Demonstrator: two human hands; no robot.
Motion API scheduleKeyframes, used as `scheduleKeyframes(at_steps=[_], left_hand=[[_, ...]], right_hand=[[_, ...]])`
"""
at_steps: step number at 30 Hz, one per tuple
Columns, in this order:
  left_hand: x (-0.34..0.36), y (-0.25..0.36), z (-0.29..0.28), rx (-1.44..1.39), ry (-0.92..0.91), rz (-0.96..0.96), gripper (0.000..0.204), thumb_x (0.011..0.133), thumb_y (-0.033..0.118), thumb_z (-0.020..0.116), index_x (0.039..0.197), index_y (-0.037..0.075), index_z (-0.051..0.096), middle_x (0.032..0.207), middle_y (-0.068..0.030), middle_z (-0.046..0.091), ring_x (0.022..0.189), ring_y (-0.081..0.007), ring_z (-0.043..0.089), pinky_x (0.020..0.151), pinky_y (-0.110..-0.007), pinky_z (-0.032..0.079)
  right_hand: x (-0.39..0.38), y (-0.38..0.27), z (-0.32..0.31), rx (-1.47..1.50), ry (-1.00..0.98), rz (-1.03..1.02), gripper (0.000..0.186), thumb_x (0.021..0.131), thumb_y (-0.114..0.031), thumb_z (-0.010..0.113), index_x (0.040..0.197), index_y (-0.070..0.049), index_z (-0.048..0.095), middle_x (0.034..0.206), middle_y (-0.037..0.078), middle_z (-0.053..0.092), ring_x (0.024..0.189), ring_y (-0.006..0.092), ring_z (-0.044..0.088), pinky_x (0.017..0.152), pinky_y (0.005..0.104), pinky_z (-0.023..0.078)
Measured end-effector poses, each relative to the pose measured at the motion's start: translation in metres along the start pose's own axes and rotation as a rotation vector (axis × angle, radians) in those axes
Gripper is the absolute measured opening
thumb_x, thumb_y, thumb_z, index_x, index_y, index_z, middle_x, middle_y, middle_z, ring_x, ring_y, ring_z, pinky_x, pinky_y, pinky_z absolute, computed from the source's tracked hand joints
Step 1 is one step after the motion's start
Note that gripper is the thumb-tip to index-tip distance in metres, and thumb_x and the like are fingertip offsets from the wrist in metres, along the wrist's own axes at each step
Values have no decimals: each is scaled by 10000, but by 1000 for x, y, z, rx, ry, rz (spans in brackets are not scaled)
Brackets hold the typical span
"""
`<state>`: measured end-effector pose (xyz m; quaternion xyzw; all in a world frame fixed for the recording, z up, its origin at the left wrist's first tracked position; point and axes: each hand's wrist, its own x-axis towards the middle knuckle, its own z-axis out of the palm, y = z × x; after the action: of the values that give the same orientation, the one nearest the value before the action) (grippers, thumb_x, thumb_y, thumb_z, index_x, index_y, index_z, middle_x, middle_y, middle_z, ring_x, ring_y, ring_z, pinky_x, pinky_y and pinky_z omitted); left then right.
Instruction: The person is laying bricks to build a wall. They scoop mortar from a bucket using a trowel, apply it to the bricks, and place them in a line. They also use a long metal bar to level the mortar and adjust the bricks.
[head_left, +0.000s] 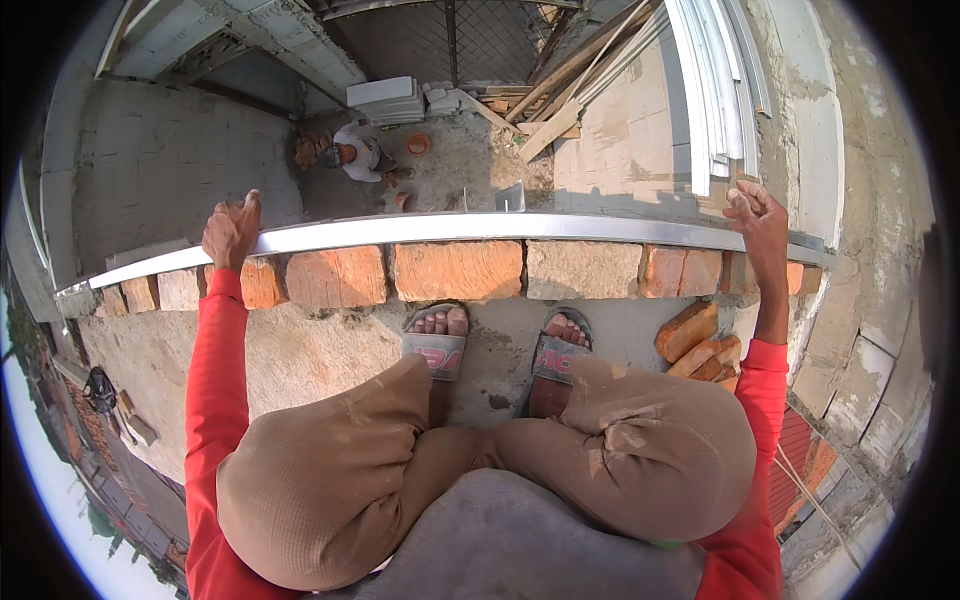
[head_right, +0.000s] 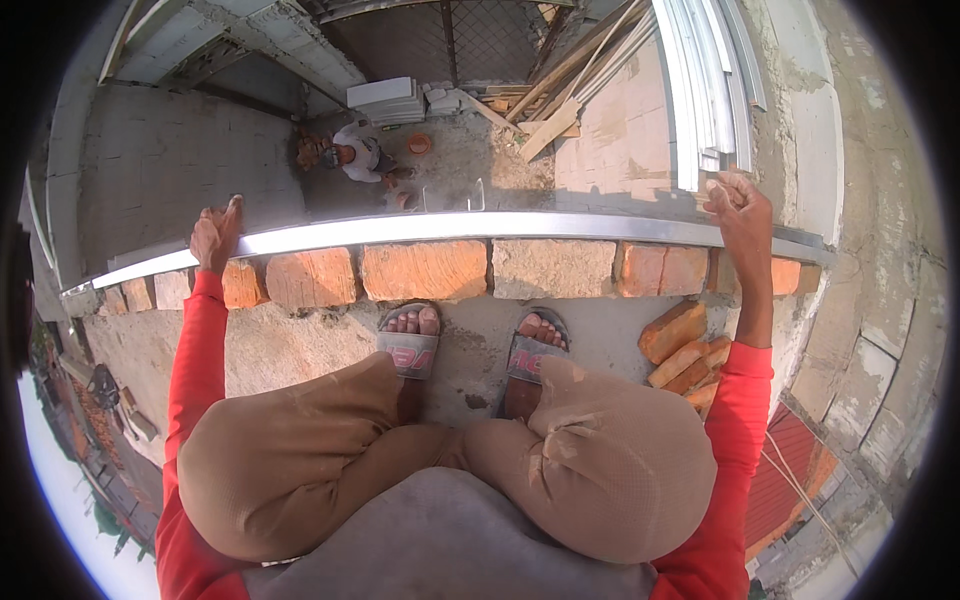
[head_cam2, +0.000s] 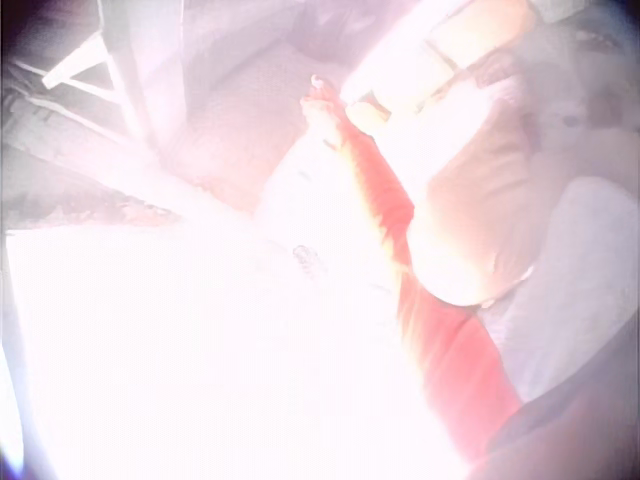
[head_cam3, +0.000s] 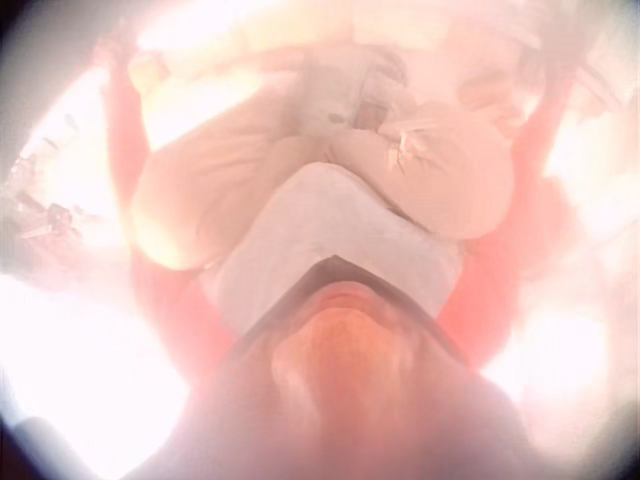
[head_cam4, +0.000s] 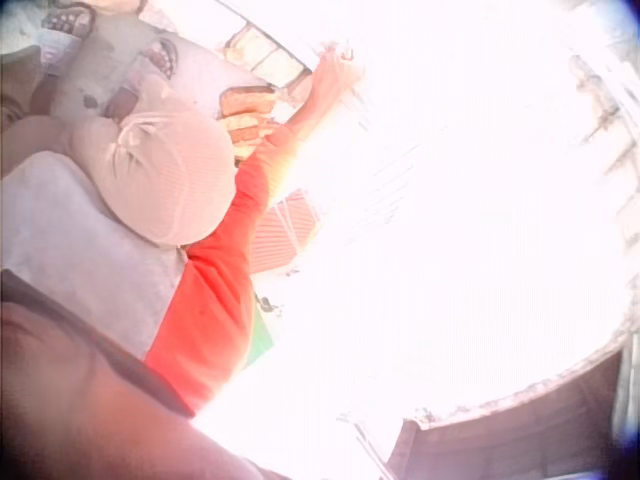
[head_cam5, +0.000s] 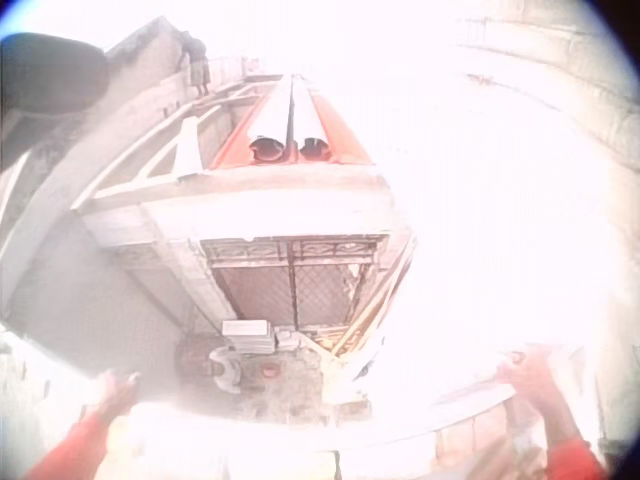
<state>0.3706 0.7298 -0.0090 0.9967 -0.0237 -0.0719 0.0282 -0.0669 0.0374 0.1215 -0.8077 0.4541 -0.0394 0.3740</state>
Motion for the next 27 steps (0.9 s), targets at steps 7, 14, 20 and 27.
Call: scheduleKeyframes(at_steps=[7, 14, 20, 27], left_hand=[[-19, 38, -27, -76, 61, -64, 617, 1021, 610, 579, 982, 53, 840, 912, -177, 795, 987, -444, 755, 932, -504, 565], [-22, 50, -37, -123, 5, -114, 533, 1030, 498, 585, 957, 34, 835, 878, -237, 783, 914, -482, 748, 868, -527, 558], [-26, 61, -43, -159, -23, -120, 561, 1032, 526, 570, 899, 52, 838, 767, -116, 786, 821, -371, 769, 832, -488, 556], [-23, 64, -45, -151, -57, -129, 582, 1048, 556, 583, 951, 46, 846, 786, -109, 802, 831, -340, 780, 835, -460, 566]], right_hand=[[154, -113, 149, -155, -464, -75, 420, 991, -296, 738, 1249, 34, 704, 1018, 127, 757, 863, 187, 761, 742, 337, 604], [190, -78, 246, -114, -461, 20, 268, 960, -251, 712, 1068, -7, 740, 925, 111, 728, 746, 207, 746, 648, 358, 598], [152, -29, 237, 19, -669, 83, 654, 930, -500, 807, 1316, 21, 721, 1066, 156, 779, 915, 242, 764, 783, 378, 626], [175, -74, 262, 378, -481, 336, 1059, 824, -660, 833, 1544, 53, 526, 1413, 296, 628, 1233, 397, 694, 950, 534, 630]])
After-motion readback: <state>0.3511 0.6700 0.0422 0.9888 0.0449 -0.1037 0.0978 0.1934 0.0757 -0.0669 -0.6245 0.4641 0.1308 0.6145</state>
